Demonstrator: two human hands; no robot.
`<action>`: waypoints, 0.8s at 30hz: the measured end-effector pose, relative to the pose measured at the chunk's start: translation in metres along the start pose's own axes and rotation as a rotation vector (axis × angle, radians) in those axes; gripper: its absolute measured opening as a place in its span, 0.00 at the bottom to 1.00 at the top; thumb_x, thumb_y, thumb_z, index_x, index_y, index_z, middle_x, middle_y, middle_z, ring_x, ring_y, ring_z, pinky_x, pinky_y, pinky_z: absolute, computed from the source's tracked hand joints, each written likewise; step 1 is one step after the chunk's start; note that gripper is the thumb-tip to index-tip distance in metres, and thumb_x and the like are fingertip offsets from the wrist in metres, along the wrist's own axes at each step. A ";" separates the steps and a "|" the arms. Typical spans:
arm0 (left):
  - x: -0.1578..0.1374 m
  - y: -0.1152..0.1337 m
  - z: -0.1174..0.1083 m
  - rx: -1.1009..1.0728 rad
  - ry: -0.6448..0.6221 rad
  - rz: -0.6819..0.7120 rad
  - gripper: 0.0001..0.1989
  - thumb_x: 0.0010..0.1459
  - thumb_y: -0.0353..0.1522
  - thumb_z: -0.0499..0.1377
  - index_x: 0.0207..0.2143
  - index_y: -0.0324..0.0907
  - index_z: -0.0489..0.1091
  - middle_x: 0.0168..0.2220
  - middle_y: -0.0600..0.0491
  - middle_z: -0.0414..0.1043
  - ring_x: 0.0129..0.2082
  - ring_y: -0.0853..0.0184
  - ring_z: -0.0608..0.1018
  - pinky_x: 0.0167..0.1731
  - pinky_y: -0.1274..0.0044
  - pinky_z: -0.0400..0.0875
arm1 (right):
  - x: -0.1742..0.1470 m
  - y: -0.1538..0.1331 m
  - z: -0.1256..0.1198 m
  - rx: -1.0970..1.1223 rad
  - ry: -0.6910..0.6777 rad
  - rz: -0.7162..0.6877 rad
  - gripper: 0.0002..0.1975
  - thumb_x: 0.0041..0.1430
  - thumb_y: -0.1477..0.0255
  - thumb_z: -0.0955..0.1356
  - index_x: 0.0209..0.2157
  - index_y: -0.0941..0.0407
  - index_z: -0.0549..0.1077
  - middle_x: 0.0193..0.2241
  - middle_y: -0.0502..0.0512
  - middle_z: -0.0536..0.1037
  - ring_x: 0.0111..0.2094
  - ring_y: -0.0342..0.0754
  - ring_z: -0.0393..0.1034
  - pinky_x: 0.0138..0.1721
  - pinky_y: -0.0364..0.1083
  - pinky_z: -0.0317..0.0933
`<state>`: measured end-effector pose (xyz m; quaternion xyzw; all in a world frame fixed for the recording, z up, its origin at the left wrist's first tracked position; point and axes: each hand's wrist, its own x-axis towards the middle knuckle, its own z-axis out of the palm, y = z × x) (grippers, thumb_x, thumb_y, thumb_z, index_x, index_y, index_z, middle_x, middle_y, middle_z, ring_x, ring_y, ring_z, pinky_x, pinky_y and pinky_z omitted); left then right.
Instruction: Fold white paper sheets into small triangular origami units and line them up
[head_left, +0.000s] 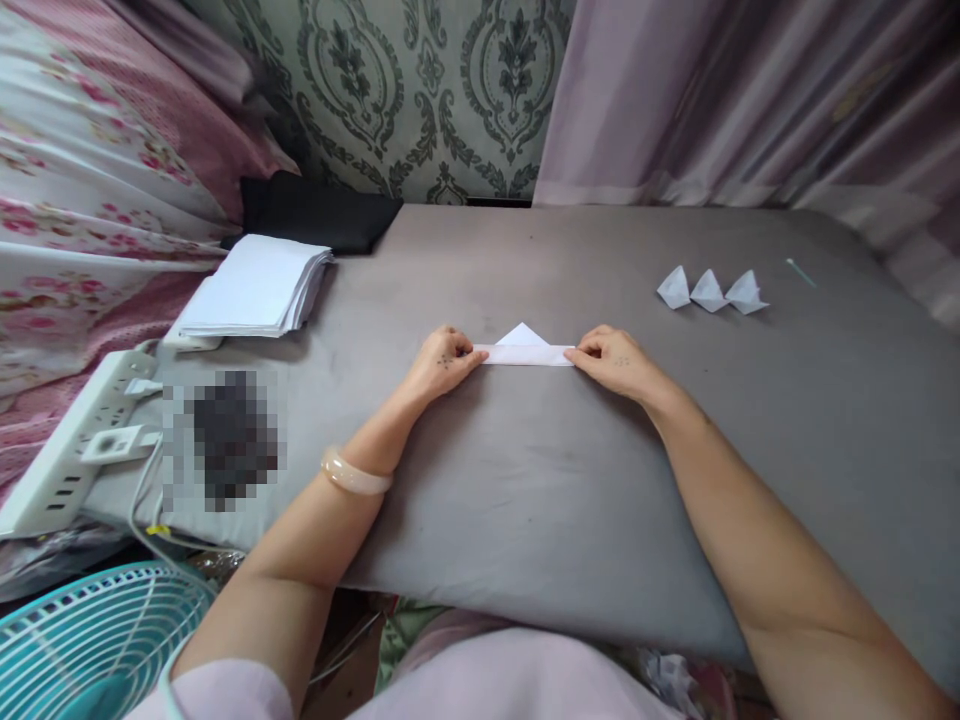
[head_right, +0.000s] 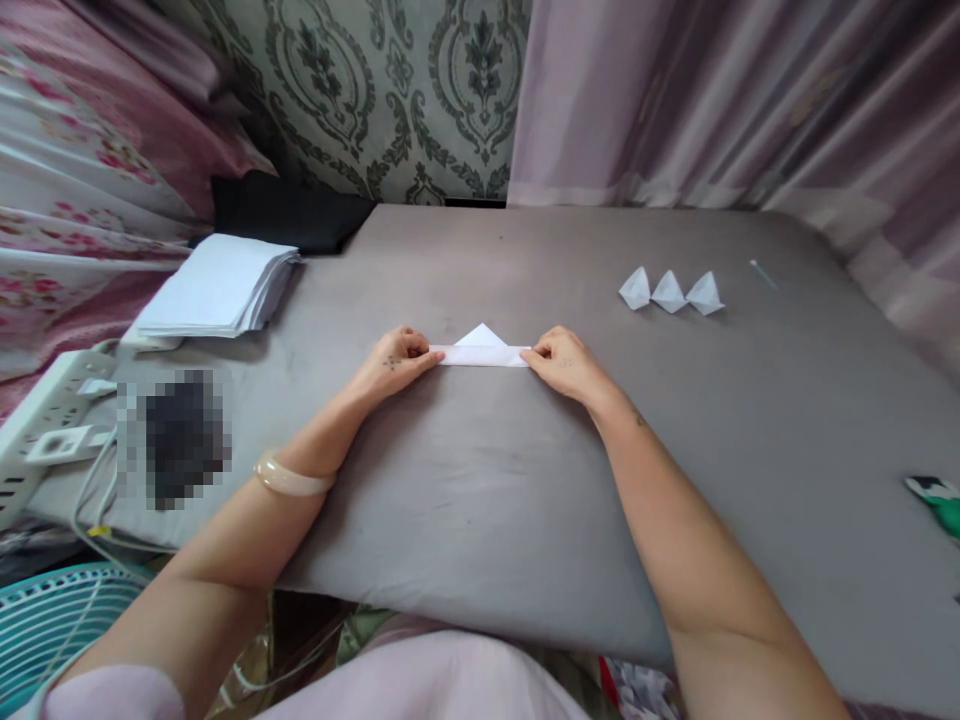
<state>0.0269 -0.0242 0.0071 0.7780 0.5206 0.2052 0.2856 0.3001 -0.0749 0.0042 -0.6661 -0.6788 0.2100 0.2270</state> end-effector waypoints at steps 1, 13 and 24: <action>0.000 0.001 -0.001 0.000 0.002 0.001 0.12 0.55 0.37 0.59 0.24 0.38 0.71 0.32 0.50 0.68 0.31 0.67 0.71 0.35 0.74 0.66 | 0.000 0.000 0.001 -0.018 0.016 -0.005 0.14 0.54 0.63 0.66 0.20 0.55 0.72 0.32 0.55 0.74 0.34 0.47 0.68 0.39 0.46 0.61; 0.000 0.004 -0.006 -0.012 -0.028 0.008 0.12 0.55 0.35 0.58 0.21 0.39 0.68 0.29 0.51 0.70 0.32 0.66 0.71 0.33 0.75 0.63 | -0.001 -0.007 0.005 -0.084 0.024 0.017 0.14 0.55 0.64 0.65 0.20 0.55 0.70 0.34 0.57 0.72 0.35 0.48 0.68 0.43 0.48 0.61; -0.002 0.002 -0.004 0.021 -0.024 0.048 0.11 0.56 0.33 0.59 0.22 0.39 0.68 0.33 0.49 0.70 0.36 0.64 0.71 0.41 0.71 0.67 | -0.001 -0.002 0.007 -0.057 0.016 -0.028 0.15 0.57 0.63 0.64 0.21 0.55 0.70 0.34 0.57 0.72 0.36 0.49 0.67 0.44 0.49 0.61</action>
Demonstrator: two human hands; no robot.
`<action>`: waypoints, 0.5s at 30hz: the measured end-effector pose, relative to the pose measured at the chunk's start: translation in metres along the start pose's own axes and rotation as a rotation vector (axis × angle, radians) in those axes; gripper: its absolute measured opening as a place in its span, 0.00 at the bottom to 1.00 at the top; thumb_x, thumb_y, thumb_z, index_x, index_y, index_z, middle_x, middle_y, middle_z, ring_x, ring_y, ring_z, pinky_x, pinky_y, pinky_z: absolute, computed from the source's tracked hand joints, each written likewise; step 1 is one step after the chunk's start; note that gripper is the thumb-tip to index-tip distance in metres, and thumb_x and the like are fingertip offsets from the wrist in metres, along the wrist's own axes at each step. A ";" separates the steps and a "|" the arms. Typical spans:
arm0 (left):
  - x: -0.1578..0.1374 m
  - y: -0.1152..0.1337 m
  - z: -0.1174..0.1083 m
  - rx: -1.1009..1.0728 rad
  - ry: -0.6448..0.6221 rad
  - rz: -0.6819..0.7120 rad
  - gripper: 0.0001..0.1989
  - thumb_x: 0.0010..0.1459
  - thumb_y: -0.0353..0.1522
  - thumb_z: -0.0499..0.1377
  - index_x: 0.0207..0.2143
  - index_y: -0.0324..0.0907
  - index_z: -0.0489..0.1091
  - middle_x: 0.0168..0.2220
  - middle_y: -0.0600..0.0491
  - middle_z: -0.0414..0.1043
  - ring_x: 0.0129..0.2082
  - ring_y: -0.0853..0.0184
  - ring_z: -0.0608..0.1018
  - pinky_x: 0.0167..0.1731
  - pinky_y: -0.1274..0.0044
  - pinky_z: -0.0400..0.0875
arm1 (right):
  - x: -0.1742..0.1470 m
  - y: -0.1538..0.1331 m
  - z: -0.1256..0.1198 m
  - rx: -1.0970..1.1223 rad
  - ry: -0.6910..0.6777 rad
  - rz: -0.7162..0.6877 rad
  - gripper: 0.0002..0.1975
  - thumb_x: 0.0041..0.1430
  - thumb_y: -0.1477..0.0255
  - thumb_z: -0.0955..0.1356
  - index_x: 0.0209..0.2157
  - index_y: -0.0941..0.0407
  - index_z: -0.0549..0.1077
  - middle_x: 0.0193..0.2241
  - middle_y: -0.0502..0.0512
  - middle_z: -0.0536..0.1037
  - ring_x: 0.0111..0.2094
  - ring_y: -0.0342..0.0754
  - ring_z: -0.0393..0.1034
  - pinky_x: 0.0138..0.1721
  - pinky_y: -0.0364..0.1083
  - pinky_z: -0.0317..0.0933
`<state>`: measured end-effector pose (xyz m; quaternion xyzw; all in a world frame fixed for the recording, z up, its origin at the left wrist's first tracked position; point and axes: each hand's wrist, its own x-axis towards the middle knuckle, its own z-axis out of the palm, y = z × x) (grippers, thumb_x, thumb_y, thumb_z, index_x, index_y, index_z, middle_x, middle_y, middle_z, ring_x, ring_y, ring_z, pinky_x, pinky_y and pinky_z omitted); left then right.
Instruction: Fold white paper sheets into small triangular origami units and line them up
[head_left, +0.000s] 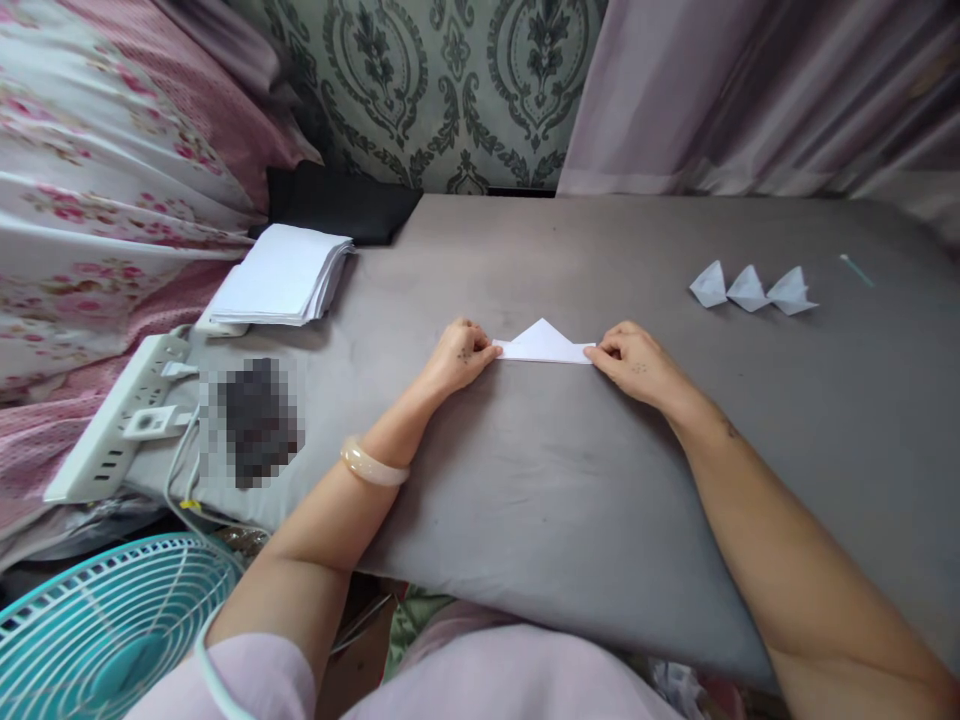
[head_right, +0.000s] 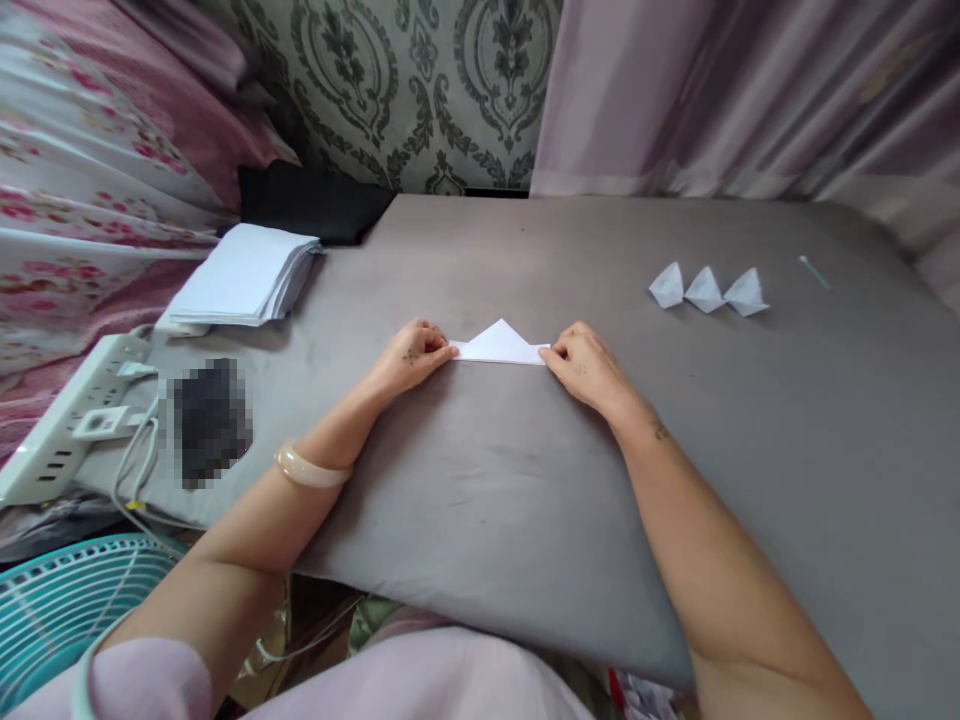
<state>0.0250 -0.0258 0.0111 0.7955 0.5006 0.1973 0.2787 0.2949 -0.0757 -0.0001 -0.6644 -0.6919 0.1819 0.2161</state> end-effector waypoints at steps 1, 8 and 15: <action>0.000 -0.001 0.001 0.002 0.002 0.005 0.10 0.56 0.33 0.59 0.24 0.39 0.69 0.33 0.48 0.70 0.37 0.64 0.71 0.42 0.71 0.67 | 0.000 0.001 0.001 -0.007 0.006 -0.011 0.15 0.58 0.63 0.64 0.21 0.55 0.70 0.34 0.58 0.71 0.36 0.49 0.67 0.44 0.49 0.61; 0.002 -0.008 0.007 0.016 0.019 0.037 0.07 0.56 0.32 0.60 0.27 0.37 0.71 0.35 0.47 0.68 0.37 0.64 0.71 0.43 0.71 0.68 | -0.003 -0.001 0.002 -0.060 0.014 -0.050 0.15 0.60 0.64 0.63 0.23 0.56 0.70 0.39 0.59 0.70 0.39 0.49 0.68 0.48 0.49 0.60; 0.002 -0.009 0.009 0.113 0.013 0.046 0.07 0.57 0.33 0.59 0.28 0.38 0.69 0.38 0.46 0.67 0.42 0.61 0.69 0.48 0.68 0.65 | -0.006 -0.006 0.003 -0.102 0.014 -0.050 0.14 0.61 0.65 0.62 0.24 0.55 0.68 0.40 0.59 0.69 0.37 0.49 0.68 0.45 0.49 0.62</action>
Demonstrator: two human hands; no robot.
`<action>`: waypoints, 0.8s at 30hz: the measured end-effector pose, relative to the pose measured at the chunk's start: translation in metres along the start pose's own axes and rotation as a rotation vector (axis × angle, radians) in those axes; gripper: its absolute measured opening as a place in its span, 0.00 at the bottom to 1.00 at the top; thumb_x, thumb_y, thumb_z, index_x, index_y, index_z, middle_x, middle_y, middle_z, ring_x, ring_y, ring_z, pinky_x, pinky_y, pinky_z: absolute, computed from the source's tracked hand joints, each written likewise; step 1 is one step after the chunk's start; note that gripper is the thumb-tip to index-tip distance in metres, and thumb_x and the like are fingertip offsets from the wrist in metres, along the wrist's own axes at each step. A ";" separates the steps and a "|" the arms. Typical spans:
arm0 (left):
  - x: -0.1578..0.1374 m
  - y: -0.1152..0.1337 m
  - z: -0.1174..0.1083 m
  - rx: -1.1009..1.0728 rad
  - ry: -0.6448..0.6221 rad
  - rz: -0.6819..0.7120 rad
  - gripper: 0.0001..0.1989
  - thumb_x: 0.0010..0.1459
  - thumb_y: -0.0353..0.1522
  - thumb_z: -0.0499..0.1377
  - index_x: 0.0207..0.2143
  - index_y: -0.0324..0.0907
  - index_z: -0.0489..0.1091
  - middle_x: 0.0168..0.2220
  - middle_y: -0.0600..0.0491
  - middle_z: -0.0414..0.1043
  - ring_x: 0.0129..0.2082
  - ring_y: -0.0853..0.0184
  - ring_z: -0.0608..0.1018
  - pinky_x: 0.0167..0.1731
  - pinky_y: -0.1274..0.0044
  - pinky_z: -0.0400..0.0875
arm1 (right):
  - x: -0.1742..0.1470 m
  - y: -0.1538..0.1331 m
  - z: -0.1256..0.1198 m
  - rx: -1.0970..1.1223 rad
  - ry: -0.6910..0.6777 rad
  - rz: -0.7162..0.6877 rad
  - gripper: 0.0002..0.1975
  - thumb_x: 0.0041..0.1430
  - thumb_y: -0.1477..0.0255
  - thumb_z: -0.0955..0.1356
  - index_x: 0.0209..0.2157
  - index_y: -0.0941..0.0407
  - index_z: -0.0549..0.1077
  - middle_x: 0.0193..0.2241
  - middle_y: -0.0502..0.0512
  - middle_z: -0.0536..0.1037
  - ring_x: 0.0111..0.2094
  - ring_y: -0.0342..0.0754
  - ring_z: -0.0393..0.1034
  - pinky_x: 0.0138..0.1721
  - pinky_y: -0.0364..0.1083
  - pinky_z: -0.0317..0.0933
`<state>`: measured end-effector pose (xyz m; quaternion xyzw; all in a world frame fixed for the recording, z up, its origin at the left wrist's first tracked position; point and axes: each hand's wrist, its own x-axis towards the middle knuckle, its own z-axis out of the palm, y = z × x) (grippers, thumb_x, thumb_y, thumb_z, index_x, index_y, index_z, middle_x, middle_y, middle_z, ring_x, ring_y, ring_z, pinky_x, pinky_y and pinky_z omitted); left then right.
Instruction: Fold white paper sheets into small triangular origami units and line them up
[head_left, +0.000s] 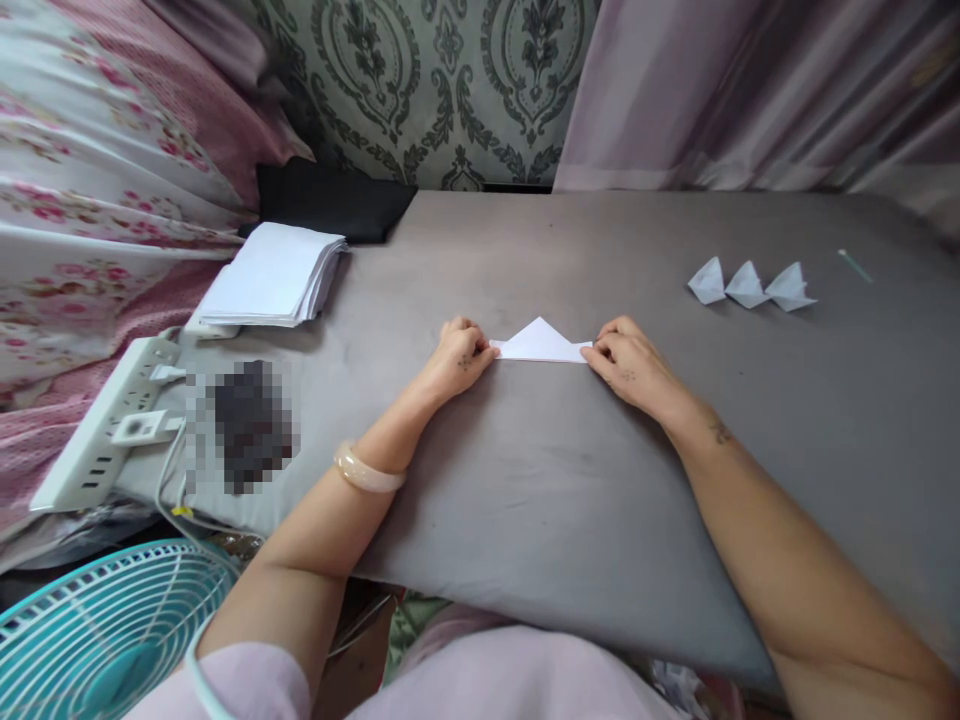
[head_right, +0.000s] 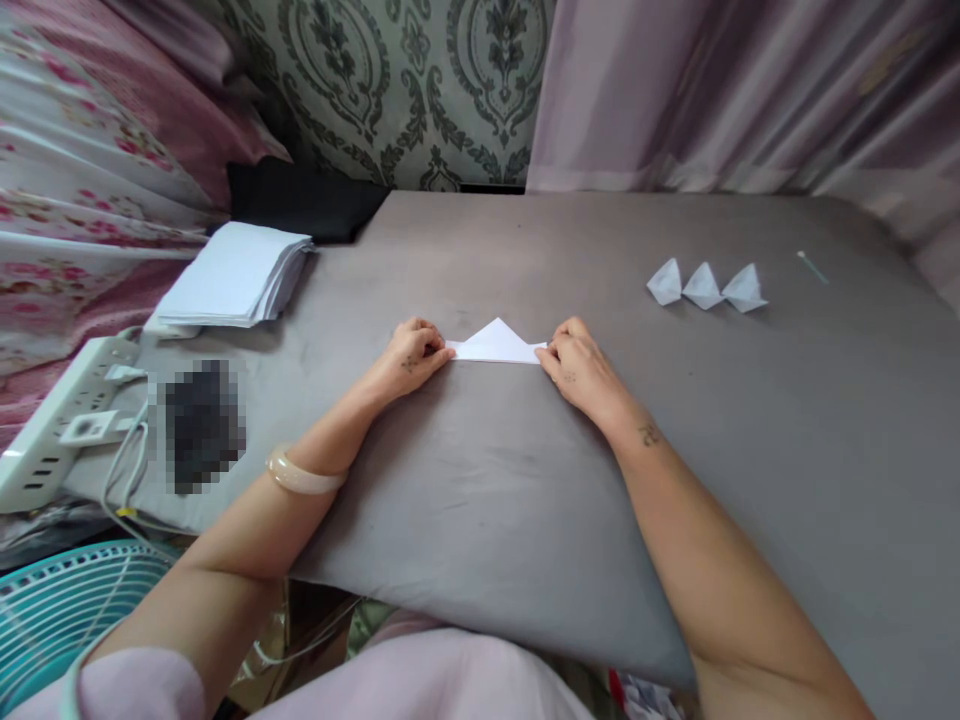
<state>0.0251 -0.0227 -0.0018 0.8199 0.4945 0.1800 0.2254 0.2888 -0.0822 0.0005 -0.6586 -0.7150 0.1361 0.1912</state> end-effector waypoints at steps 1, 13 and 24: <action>-0.001 0.000 0.000 0.016 -0.002 0.005 0.07 0.57 0.33 0.59 0.29 0.38 0.69 0.39 0.46 0.67 0.43 0.61 0.69 0.48 0.67 0.65 | -0.001 -0.001 0.000 -0.011 0.003 -0.006 0.14 0.62 0.65 0.62 0.25 0.55 0.68 0.40 0.60 0.69 0.37 0.49 0.68 0.45 0.50 0.62; -0.008 0.014 0.004 0.246 -0.038 0.223 0.26 0.62 0.24 0.45 0.60 0.53 0.60 0.51 0.45 0.58 0.48 0.56 0.62 0.48 0.64 0.57 | -0.007 -0.003 0.006 -0.031 0.133 -0.035 0.09 0.61 0.67 0.63 0.41 0.55 0.67 0.43 0.61 0.69 0.39 0.52 0.66 0.43 0.51 0.62; -0.012 0.021 0.002 0.388 -0.116 0.419 0.21 0.65 0.29 0.46 0.57 0.52 0.67 0.54 0.45 0.60 0.52 0.56 0.62 0.49 0.65 0.57 | -0.027 -0.044 0.001 -0.385 -0.070 -0.189 0.21 0.62 0.80 0.54 0.47 0.61 0.73 0.46 0.67 0.72 0.45 0.56 0.65 0.46 0.52 0.58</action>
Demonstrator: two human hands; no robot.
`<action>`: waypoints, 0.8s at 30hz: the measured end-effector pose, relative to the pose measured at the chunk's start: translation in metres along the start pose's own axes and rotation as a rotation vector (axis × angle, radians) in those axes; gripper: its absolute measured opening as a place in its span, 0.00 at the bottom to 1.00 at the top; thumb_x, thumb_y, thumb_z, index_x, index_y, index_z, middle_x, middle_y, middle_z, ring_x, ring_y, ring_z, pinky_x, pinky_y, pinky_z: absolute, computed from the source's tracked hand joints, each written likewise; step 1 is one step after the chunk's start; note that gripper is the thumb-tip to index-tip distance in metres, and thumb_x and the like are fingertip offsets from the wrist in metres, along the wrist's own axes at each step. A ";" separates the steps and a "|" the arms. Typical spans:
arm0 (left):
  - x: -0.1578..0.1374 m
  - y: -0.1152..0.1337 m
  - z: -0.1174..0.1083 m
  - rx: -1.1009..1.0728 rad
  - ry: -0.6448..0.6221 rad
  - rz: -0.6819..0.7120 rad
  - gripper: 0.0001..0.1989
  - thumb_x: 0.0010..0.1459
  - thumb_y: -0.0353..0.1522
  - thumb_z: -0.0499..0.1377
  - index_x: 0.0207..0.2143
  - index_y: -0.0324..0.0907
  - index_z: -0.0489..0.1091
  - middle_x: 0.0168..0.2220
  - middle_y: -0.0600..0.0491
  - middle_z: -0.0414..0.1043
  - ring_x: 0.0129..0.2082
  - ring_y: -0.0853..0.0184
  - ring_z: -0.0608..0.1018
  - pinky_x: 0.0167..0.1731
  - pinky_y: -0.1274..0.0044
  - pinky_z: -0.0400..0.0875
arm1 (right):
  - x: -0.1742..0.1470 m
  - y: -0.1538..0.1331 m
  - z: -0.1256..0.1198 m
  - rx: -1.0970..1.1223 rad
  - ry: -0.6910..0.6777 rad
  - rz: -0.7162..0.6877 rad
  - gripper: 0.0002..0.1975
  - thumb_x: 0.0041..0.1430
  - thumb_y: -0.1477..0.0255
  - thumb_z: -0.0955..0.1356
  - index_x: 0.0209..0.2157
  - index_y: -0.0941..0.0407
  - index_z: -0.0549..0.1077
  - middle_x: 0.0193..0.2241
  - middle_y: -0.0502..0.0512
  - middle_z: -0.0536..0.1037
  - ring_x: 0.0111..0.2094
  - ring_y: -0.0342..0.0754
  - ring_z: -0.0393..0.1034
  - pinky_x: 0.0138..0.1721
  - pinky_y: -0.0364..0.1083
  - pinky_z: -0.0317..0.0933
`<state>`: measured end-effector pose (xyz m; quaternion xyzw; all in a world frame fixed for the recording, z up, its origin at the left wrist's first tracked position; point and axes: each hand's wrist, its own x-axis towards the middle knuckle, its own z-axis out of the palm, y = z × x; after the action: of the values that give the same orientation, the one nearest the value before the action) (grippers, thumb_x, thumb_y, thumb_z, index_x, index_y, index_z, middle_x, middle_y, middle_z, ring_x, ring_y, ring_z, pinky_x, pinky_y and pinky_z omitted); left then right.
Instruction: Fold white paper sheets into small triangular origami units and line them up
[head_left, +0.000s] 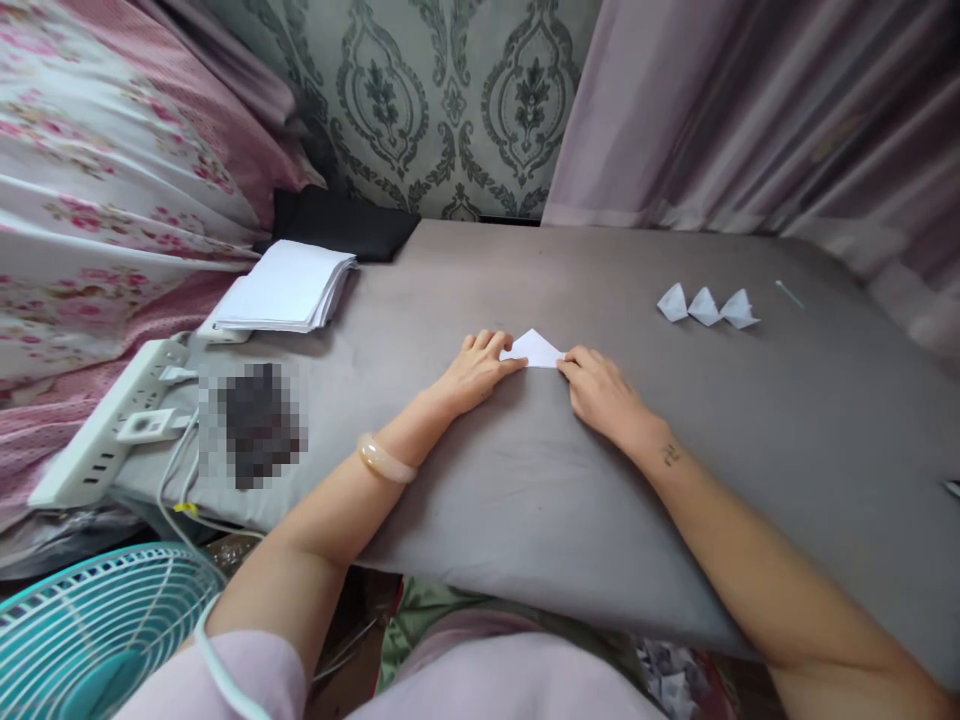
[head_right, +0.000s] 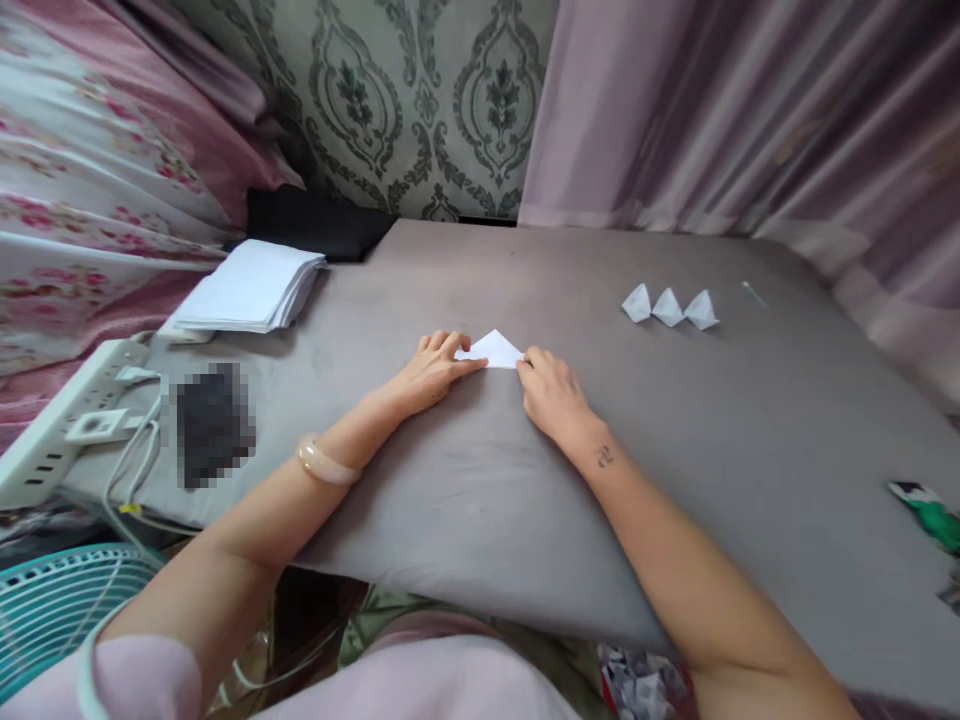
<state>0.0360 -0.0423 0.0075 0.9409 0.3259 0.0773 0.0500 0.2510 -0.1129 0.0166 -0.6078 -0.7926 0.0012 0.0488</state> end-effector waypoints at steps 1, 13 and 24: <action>0.000 0.002 -0.001 0.013 -0.005 0.020 0.21 0.65 0.28 0.46 0.57 0.50 0.67 0.55 0.44 0.61 0.52 0.56 0.62 0.49 0.65 0.58 | -0.001 -0.008 -0.003 -0.050 -0.021 0.042 0.20 0.62 0.79 0.54 0.47 0.62 0.73 0.46 0.69 0.72 0.44 0.57 0.65 0.45 0.52 0.59; -0.007 0.049 0.000 0.109 -0.099 -0.182 0.17 0.65 0.24 0.45 0.53 0.34 0.65 0.51 0.39 0.68 0.54 0.58 0.70 0.48 0.71 0.70 | -0.002 -0.070 0.001 -0.181 -0.040 0.255 0.26 0.67 0.60 0.54 0.63 0.51 0.60 0.47 0.72 0.69 0.46 0.62 0.65 0.42 0.55 0.57; -0.019 0.051 -0.003 0.104 -0.092 -0.354 0.24 0.61 0.19 0.44 0.58 0.29 0.61 0.60 0.34 0.61 0.60 0.56 0.67 0.53 0.70 0.68 | -0.015 -0.038 0.000 -0.048 0.045 0.224 0.24 0.68 0.65 0.54 0.56 0.63 0.67 0.50 0.69 0.69 0.49 0.57 0.63 0.46 0.51 0.59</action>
<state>0.0516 -0.0937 0.0155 0.8729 0.4871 0.0072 0.0289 0.2187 -0.1374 0.0177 -0.6933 -0.7184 -0.0259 0.0516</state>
